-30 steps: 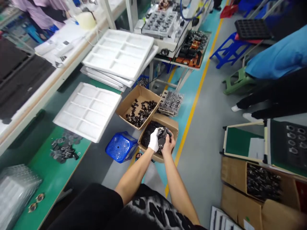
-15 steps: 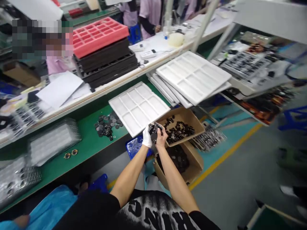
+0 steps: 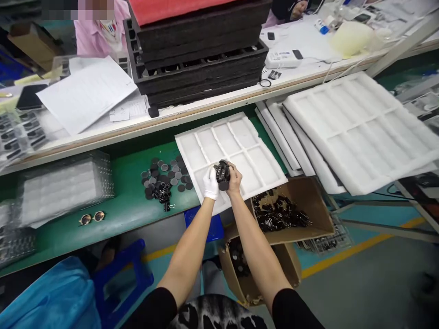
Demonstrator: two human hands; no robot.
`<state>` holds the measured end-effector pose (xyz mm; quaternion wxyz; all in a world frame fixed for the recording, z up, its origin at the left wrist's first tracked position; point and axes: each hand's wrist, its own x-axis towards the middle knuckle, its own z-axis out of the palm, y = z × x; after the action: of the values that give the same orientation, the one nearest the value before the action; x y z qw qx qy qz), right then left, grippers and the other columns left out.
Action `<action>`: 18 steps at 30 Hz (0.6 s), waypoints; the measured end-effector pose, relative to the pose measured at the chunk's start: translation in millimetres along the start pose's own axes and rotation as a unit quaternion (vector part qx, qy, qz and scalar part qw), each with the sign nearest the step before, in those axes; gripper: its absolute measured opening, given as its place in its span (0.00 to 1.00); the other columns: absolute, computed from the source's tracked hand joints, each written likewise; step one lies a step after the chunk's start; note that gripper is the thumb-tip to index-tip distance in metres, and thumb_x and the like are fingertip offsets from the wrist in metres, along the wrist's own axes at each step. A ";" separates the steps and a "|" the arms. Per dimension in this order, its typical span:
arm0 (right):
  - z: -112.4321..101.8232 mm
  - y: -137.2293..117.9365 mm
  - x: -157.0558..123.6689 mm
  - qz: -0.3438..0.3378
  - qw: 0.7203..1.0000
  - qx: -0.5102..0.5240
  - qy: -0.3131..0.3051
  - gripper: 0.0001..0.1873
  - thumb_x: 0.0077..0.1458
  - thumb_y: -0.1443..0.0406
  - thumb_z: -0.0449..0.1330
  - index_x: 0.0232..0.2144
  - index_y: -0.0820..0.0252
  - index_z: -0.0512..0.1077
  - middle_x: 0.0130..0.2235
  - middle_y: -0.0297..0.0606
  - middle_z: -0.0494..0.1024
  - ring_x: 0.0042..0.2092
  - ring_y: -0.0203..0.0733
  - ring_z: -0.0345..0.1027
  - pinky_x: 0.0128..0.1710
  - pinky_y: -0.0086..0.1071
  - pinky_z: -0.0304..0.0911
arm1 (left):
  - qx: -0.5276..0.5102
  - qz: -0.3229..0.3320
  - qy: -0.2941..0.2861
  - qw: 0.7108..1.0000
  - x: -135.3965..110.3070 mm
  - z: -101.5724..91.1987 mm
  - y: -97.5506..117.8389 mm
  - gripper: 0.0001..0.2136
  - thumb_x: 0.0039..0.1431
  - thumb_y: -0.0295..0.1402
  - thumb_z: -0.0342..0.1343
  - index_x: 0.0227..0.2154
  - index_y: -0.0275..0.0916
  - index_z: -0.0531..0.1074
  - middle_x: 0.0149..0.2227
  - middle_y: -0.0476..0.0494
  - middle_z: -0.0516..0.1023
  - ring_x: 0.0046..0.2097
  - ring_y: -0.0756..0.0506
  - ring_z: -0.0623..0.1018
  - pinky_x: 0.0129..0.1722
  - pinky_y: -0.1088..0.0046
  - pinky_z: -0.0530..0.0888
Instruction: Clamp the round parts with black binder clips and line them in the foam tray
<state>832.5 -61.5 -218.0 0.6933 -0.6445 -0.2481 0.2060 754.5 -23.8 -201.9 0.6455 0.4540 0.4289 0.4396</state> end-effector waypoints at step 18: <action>-85.9 -13.7 -42.2 -0.056 0.938 -0.319 -0.123 0.26 0.71 0.55 0.50 0.65 0.55 0.68 0.70 0.46 0.66 0.74 0.53 0.50 0.73 0.61 0.38 | 0.360 0.154 -0.041 0.919 -15.3 -52.4 -4.7 0.21 0.71 0.37 0.47 0.63 0.38 0.66 0.65 0.33 0.69 0.69 0.40 0.67 0.71 0.56 0.65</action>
<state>851.0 -156.2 -211.7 0.4256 -0.7866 -0.4199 0.1546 701.6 -28.5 -215.5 0.3797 0.7341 0.4561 0.3300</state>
